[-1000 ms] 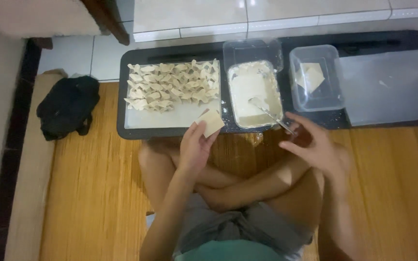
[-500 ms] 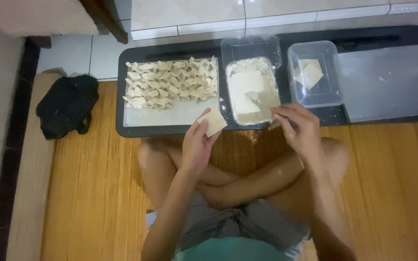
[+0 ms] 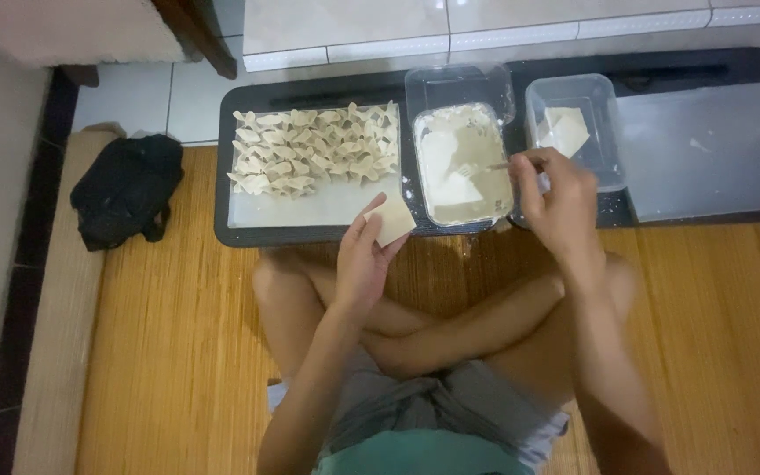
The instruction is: Folding square dough wrappers into decorative bow shapes after applying filling with a fork.
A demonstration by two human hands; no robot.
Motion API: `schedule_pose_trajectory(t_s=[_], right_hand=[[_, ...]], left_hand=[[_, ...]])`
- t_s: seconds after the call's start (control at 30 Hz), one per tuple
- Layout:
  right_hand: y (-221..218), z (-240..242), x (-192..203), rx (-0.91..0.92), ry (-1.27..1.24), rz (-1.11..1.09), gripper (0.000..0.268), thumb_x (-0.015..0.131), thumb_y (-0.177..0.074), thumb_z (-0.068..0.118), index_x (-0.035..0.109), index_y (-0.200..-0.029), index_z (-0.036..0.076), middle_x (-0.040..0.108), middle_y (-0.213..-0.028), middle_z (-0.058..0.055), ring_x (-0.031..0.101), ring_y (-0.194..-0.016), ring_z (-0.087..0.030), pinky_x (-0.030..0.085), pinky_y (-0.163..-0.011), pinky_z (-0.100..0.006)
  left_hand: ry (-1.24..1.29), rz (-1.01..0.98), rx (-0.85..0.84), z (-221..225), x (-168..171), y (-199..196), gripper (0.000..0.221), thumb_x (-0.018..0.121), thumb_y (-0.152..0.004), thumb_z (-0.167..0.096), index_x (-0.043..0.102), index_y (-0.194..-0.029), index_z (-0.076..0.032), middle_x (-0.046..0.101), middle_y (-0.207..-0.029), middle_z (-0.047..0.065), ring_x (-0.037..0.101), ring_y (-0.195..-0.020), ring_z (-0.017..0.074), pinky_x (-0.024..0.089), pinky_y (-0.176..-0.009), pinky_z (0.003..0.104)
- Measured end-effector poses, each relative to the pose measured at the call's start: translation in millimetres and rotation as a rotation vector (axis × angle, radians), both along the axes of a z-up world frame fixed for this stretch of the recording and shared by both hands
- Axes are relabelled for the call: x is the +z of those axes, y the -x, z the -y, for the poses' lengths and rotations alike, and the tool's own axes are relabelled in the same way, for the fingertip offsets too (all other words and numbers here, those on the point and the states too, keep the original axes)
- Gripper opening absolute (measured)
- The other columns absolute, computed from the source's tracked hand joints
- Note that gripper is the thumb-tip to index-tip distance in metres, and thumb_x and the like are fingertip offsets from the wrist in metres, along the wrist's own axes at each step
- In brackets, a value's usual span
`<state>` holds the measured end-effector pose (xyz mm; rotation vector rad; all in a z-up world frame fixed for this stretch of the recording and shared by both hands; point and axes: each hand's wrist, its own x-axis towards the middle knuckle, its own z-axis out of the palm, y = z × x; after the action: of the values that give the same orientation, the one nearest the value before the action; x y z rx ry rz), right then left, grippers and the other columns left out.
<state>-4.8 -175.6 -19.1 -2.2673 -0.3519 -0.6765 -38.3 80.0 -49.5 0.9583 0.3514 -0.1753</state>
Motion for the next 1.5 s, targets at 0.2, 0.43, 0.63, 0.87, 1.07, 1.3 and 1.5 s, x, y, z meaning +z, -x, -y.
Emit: schedule_pose_trajectory(t_s=[0.2,0.43,0.63,0.87,1.07,1.3,1.5], right_hand=[[-5.4,1.8,1.2,-0.039,-0.099,-0.007,0.023,0.058,-0.118,0.009,0.070,-0.104,-0.003,0.072,-0.079,-0.018,0.074,-0.081,-0.037,0.053,-0.056,-0.039],[-2.5,1.7,12.3,-0.039,-0.239,0.047,0.018,0.052,-0.120,0.005,0.066,-0.112,-0.004,0.070,-0.083,-0.019,0.071,-0.077,-0.033,0.057,-0.067,-0.041],[-4.3,10.0,9.1,-0.076,-0.354,0.045,0.018,0.047,-0.120,0.002,0.063,-0.114,-0.004,0.067,-0.082,-0.017,0.069,-0.073,-0.026,0.058,-0.068,-0.038],[-8.9,21.3,16.0,-0.028,-0.544,0.110,0.016,0.052,-0.121,0.008,0.059,-0.114,-0.004,0.062,-0.091,-0.015,0.067,-0.076,-0.023,0.058,-0.070,-0.033],[-1.4,27.2,26.8,0.004,-0.641,0.153,0.014,0.050,-0.120,0.011,0.054,-0.123,-0.002,0.061,-0.096,-0.014,0.065,-0.083,-0.020,0.058,-0.078,-0.031],[-1.4,33.0,48.1,0.063,-0.587,0.222,0.020,0.046,-0.122,0.017,0.051,-0.127,-0.002,0.057,-0.098,-0.015,0.064,-0.087,-0.024,0.059,-0.084,-0.035],[3.0,38.9,55.4,0.037,-0.696,0.166,0.019,0.050,-0.120,0.021,0.054,-0.124,0.003,0.060,-0.097,-0.011,0.067,-0.087,-0.020,0.059,-0.083,-0.032]], left_hand=[[-0.005,-0.014,-0.006,-1.0,-5.1,-2.3,0.046,0.042,-0.110,-0.014,0.044,-0.156,-0.006,0.047,-0.155,0.027,0.051,-0.140,0.0392,0.046,-0.116,0.054],[0.030,-0.009,-0.014,0.9,11.5,2.8,0.049,0.040,-0.109,-0.010,0.039,-0.157,-0.004,0.043,-0.157,0.028,0.047,-0.143,0.0406,0.042,-0.117,0.055],[0.026,-0.011,-0.073,2.0,21.6,2.6,0.051,0.041,-0.108,-0.009,0.036,-0.159,-0.005,0.041,-0.159,0.028,0.044,-0.146,0.0422,0.040,-0.119,0.055],[0.148,0.039,-0.081,5.1,5.6,-8.6,0.057,0.042,-0.102,-0.004,0.033,-0.157,0.001,0.043,-0.153,0.028,0.045,-0.140,0.0384,0.042,-0.116,0.049],[0.269,0.088,-0.099,9.9,-13.0,-18.4,0.053,0.047,-0.095,0.000,0.045,-0.148,0.002,0.054,-0.142,0.022,0.053,-0.130,0.0318,0.044,-0.114,0.041],[0.216,0.105,-0.097,11.8,3.8,-17.6,0.063,0.046,-0.092,-0.002,0.034,-0.153,0.007,0.047,-0.148,0.026,0.050,-0.134,0.0335,0.038,-0.120,0.044],[-0.380,0.526,-0.279,12.6,-18.4,-22.9,0.057,0.055,-0.092,0.013,0.037,-0.146,0.014,0.057,-0.137,0.026,0.063,-0.125,0.0282,0.052,-0.109,0.033]])
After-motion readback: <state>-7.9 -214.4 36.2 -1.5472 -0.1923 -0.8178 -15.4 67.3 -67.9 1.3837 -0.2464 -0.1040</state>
